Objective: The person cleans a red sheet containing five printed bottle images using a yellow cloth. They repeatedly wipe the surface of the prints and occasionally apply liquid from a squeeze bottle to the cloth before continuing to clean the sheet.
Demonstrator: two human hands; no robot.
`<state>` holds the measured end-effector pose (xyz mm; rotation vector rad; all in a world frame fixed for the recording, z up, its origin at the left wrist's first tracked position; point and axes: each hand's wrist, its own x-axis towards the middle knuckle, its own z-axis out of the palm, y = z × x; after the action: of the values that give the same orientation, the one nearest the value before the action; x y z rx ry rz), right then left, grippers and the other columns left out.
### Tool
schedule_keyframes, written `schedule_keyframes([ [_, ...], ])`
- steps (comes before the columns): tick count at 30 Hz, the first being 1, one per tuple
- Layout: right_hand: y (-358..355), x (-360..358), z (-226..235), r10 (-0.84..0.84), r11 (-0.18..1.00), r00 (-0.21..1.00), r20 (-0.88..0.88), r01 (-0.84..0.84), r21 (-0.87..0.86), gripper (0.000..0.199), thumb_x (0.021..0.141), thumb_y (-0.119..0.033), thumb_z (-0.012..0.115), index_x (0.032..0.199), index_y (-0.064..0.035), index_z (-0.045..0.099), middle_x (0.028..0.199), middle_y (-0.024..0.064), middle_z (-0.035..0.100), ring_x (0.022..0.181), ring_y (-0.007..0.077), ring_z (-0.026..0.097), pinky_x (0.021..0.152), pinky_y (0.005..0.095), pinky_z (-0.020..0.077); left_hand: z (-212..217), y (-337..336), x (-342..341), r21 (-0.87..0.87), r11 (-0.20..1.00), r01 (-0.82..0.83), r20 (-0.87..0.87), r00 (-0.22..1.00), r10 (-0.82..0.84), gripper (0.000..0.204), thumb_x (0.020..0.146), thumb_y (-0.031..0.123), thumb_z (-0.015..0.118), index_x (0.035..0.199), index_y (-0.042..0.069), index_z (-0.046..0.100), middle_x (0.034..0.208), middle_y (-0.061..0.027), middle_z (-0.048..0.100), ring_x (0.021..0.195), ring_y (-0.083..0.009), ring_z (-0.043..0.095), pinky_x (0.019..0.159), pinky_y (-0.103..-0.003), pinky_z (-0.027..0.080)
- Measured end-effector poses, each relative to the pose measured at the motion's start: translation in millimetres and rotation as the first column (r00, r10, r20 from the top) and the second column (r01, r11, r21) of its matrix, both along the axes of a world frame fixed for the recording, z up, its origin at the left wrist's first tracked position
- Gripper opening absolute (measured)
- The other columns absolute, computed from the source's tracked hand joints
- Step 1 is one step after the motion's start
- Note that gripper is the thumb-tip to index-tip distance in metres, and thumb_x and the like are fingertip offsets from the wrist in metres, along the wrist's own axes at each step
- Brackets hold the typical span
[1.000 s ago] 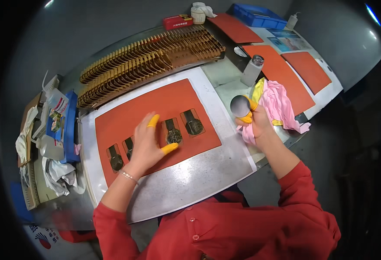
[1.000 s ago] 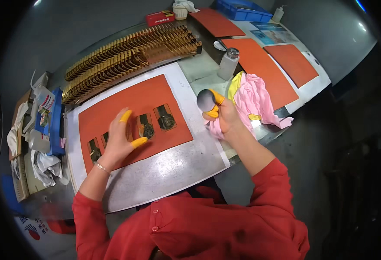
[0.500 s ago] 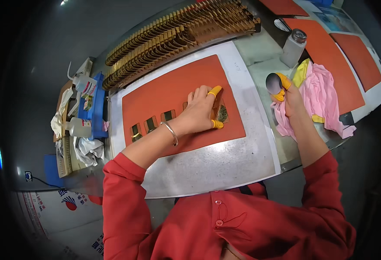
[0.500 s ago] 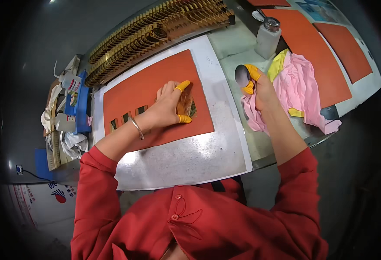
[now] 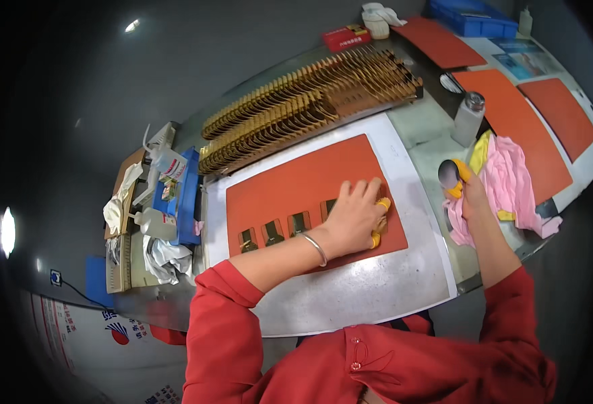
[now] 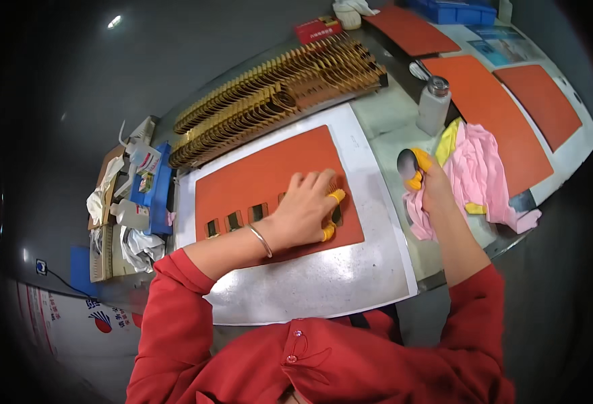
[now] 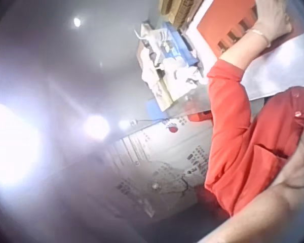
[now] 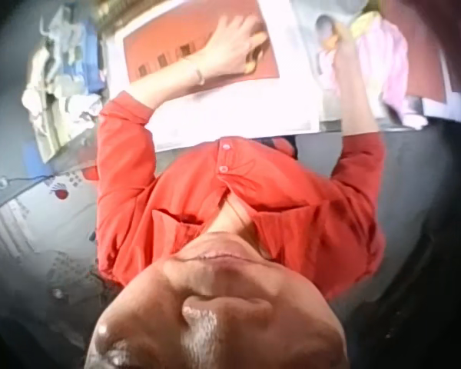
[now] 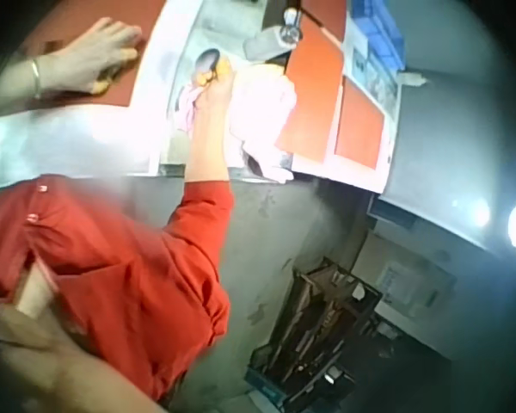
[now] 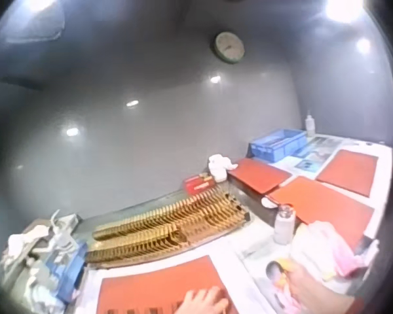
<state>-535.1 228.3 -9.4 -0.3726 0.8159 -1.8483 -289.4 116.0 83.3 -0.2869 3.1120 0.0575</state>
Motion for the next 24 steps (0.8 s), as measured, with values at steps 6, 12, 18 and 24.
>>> schedule_keyframes([
  [6,5.6,0.1,7.6,-0.021,1.0,0.999,-0.044,0.022,0.008,0.019,0.092,-0.023,0.049,0.077,-0.0111,0.051,0.056,-0.0024,0.042,0.042,0.0081,0.033,0.038,0.024,0.0261,2.9,-2.1,11.7,0.433,0.898,-0.08,-0.213,0.959,0.189,0.068,0.067,0.027,0.076,0.123,0.002,0.045,0.129,-0.0201,0.037,0.12,-0.0367,0.037,0.101,-0.046,0.032],
  [12,5.4,6.7,0.2,0.006,1.0,0.999,-0.041,-0.006,-0.007,0.013,0.091,-0.021,0.051,0.084,-0.0108,0.054,0.06,-0.0022,0.047,0.043,0.0082,0.036,0.038,0.0235,0.0272,-31.3,-25.4,60.5,0.391,0.901,-0.186,-0.076,0.97,0.233,0.097,0.062,0.041,0.08,0.135,0.002,0.029,0.145,-0.0216,0.022,0.134,-0.0358,0.021,0.109,-0.051,0.017],
  [18,0.5,17.1,-3.3,-0.016,0.999,0.998,-0.056,0.018,0.049,0.013,0.09,-0.022,0.052,0.084,-0.0111,0.055,0.061,-0.0025,0.047,0.045,0.0085,0.038,0.039,0.0234,0.0282,-24.7,-36.9,93.8,0.306,0.898,-0.315,0.037,0.947,0.32,0.095,0.063,0.045,0.079,0.135,0.002,0.033,0.112,-0.0168,0.041,0.112,-0.0332,0.038,0.103,-0.046,0.025],
  [24,-1.0,10.4,7.4,-0.071,0.977,0.994,-0.085,0.087,0.196,0.013,0.086,-0.024,0.059,0.079,-0.0135,0.054,0.064,-0.0026,0.048,0.049,0.0083,0.042,0.043,0.0251,0.0351,4.6,-22.6,68.9,-0.024,1.0,0.006,-0.072,0.997,-0.008,0.064,0.059,0.039,0.075,0.115,0.013,0.058,0.117,-0.0107,0.05,0.105,-0.0296,0.047,0.088,-0.043,0.036],
])
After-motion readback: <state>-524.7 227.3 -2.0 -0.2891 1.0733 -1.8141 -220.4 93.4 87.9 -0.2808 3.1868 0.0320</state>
